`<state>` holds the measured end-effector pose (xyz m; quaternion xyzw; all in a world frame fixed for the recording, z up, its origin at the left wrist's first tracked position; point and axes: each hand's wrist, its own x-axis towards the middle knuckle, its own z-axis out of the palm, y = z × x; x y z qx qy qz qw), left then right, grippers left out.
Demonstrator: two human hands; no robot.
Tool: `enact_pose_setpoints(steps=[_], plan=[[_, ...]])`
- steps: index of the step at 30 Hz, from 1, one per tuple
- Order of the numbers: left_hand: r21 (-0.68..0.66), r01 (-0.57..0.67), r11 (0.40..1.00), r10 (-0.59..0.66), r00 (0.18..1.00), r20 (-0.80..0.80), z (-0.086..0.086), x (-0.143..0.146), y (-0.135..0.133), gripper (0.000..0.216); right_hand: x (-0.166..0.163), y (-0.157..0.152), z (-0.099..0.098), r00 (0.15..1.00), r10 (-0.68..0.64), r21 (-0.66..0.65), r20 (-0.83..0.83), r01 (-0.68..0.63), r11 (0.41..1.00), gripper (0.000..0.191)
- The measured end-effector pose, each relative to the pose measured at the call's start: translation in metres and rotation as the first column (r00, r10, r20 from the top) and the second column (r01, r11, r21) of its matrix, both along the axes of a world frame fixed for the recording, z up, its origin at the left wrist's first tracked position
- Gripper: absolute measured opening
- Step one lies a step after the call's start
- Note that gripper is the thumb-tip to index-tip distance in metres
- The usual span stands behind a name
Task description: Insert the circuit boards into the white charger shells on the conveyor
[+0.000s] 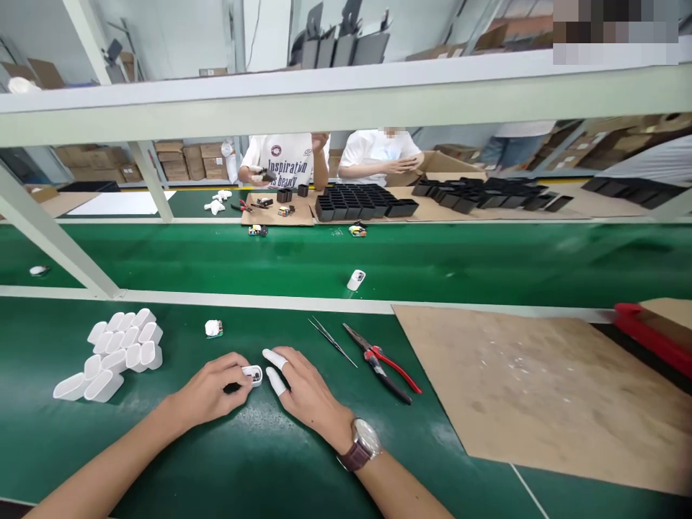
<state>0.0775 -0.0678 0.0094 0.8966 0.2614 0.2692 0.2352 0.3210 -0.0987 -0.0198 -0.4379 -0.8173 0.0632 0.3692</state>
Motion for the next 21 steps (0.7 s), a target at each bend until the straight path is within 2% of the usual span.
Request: enact_pose_setpoints(steps=[3, 4, 6, 8, 10, 13, 14, 16, 19, 21], plan=[[-0.063, 0.032, 0.998, -0.037, 0.996, -0.084, 0.014, 0.003, 0.016, 0.006, 0.001, 0.003, -0.002, 0.996, -0.047, 0.06, 0.076, 0.043, 0.997, 0.043], [-0.055, 0.009, 0.998, -0.016, 0.992, -0.124, 0.02, 0.003, 0.028, 0.004, 0.002, 0.004, -0.003, 0.993, -0.063, 0.071, 0.096, 0.056, 0.996, 0.04], [0.014, -0.121, 0.993, 0.121, 0.971, -0.206, 0.034, 0.001, 0.066, 0.005, 0.004, 0.006, -0.003, 0.988, -0.082, 0.081, 0.13, 0.072, 0.994, 0.035], [0.123, -0.323, 0.938, 0.345, 0.904, -0.254, 0.049, -0.005, 0.114, 0.005, 0.006, 0.007, -0.004, 0.983, -0.092, 0.082, 0.161, 0.079, 0.994, 0.031], [0.191, -0.482, 0.855, 0.517, 0.821, -0.242, 0.062, -0.015, 0.16, 0.002, 0.006, 0.008, -0.005, 0.977, -0.099, 0.078, 0.187, 0.085, 0.993, 0.028], [0.233, -0.635, 0.737, 0.676, 0.696, -0.243, 0.072, -0.033, 0.202, 0.004, 0.006, 0.009, -0.007, 0.967, -0.109, 0.084, 0.232, 0.092, 0.992, 0.026], [0.238, -0.654, 0.718, 0.696, 0.672, -0.253, 0.073, -0.039, 0.206, 0.006, 0.005, 0.009, -0.006, 0.962, -0.109, 0.084, 0.25, 0.09, 0.992, 0.024], [0.245, -0.65, 0.719, 0.694, 0.667, -0.271, 0.073, -0.048, 0.2, 0.014, 0.003, 0.008, -0.003, 0.952, -0.1, 0.073, 0.29, 0.082, 0.994, 0.022], [0.266, -0.592, 0.761, 0.648, 0.714, -0.266, 0.074, -0.071, 0.17, 0.04, 0.001, 0.007, 0.005, 0.928, -0.072, 0.037, 0.365, 0.063, 0.997, 0.017], [0.304, -0.582, 0.755, 0.65, 0.726, -0.226, 0.072, -0.096, 0.148, 0.047, 0.001, 0.008, 0.008, 0.908, -0.056, 0.011, 0.416, 0.057, 0.998, 0.015]])
